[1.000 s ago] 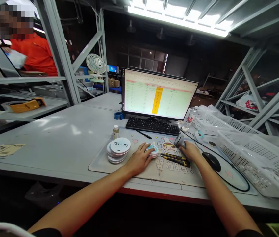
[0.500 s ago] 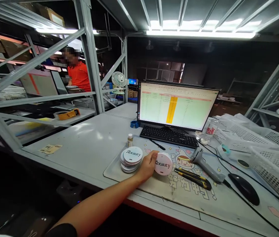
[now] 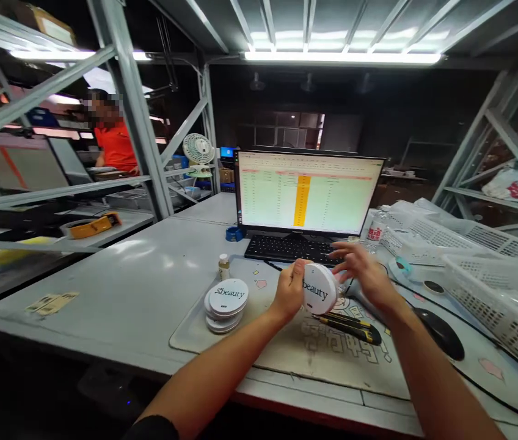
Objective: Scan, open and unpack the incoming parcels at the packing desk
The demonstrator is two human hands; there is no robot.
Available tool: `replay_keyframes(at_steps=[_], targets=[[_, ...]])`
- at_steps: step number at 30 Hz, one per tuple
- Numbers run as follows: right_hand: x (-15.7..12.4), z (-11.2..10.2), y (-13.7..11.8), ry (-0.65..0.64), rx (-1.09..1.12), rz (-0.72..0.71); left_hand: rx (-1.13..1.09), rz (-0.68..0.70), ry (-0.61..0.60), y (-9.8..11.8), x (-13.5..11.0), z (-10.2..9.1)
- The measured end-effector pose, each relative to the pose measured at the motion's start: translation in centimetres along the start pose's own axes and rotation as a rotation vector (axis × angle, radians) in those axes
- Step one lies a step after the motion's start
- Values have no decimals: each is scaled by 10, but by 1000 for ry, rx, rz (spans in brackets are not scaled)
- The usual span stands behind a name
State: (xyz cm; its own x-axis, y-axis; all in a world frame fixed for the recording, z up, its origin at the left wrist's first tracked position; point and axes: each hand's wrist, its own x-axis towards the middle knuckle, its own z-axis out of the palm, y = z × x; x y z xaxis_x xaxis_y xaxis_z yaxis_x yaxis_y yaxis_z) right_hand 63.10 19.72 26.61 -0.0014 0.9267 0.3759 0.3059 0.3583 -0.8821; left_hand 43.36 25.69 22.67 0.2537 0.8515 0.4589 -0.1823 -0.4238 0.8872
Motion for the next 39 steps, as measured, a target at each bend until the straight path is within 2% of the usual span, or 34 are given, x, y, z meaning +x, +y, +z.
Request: replay_keyframes(at_steps=[3,5,8,9,11,13,15,16,18,22,26,28,29,30,32,34,35,39], targets=[[-10,31,22,-257,363,217,154,63,-25,-16,-1,-8],[-15,49,37,-327,540,284,285,120,-78,-23,-5,-14],[-21,58,49,-255,674,311,431,327,-66,-27,-13,-18],[-23,58,50,-227,717,318,461,424,-100,-26,-15,-19],[-26,57,51,-184,796,319,517,606,-250,-26,-17,-21],[-28,58,50,-177,840,306,561,734,-385,-28,-18,-23],[-30,62,49,-221,832,289,543,784,-370,-30,-20,-22],[-30,65,49,-235,808,274,505,767,-325,-30,-22,-20],[-29,69,48,-212,714,218,402,631,-206,-30,-27,-15],[-27,73,46,-85,397,69,177,158,-62,-27,-23,-4],[-28,61,41,-40,-25,-122,-77,-314,67,-31,3,-14],[-28,50,39,-27,-4,-119,-174,-420,86,-32,12,-23],[-28,44,38,-31,101,-67,-187,-391,64,-31,13,-27],[-28,39,37,-49,238,3,-161,-304,28,-28,11,-30],[-27,29,36,-113,487,138,-6,-31,-54,-20,4,-32],[-27,23,36,-176,611,203,199,241,-135,-12,-6,-32],[-27,22,36,-197,633,218,286,335,-169,-8,-10,-31],[-28,24,36,-209,672,245,459,492,-233,-6,-16,-30]])
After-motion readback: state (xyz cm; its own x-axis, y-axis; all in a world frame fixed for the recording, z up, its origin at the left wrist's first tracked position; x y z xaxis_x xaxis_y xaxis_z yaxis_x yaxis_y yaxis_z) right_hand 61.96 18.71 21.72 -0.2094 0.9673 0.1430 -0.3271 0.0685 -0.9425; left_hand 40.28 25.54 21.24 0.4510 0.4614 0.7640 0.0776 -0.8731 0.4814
